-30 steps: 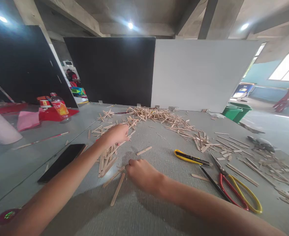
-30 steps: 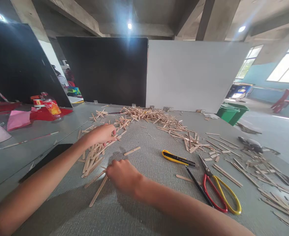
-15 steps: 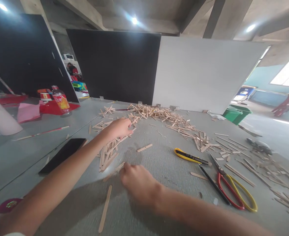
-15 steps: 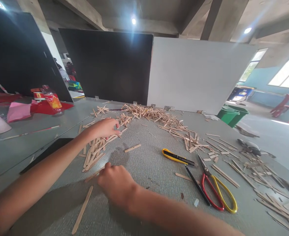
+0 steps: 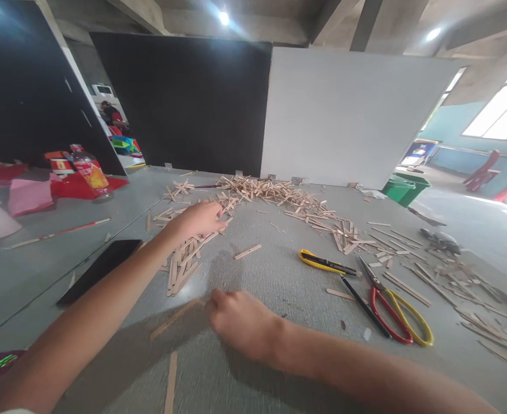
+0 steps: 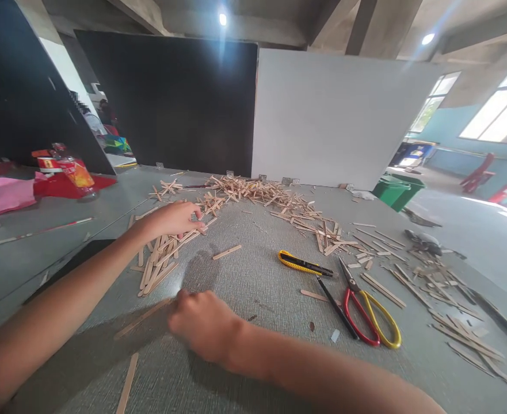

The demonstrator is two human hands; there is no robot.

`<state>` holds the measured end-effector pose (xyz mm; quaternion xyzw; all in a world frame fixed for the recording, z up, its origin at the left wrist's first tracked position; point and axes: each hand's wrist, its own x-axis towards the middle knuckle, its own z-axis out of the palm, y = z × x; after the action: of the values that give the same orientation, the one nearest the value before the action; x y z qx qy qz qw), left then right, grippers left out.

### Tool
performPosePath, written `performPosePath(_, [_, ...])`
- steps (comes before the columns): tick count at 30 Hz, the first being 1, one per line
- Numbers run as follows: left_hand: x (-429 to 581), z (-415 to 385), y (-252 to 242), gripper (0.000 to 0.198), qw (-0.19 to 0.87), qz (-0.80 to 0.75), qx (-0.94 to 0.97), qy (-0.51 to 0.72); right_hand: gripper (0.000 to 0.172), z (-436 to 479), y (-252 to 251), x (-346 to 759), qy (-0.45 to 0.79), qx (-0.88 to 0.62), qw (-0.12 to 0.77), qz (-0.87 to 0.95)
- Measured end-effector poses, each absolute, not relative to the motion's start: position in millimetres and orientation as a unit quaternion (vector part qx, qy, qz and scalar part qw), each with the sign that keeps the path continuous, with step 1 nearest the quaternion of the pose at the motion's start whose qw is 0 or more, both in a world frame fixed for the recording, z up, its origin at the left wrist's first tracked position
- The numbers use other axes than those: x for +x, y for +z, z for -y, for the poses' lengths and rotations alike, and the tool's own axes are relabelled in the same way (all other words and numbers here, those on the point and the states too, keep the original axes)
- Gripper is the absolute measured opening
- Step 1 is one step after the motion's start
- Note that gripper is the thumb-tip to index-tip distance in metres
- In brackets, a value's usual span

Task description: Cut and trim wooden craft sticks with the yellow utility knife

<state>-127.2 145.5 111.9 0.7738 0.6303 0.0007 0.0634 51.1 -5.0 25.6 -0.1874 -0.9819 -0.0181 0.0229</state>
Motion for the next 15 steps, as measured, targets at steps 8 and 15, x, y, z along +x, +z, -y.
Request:
performPosePath(8, [-127,-146,111,0.036,0.051,-0.616,0.786,0.006,0.018,-13,24,49,0.011,-0.265,0.008,0.964])
performPosePath(15, [-121,-148,104,0.026,0.025,-0.561,0.828,0.014,0.026,-46,34,31,0.04,-0.316,0.017,0.948])
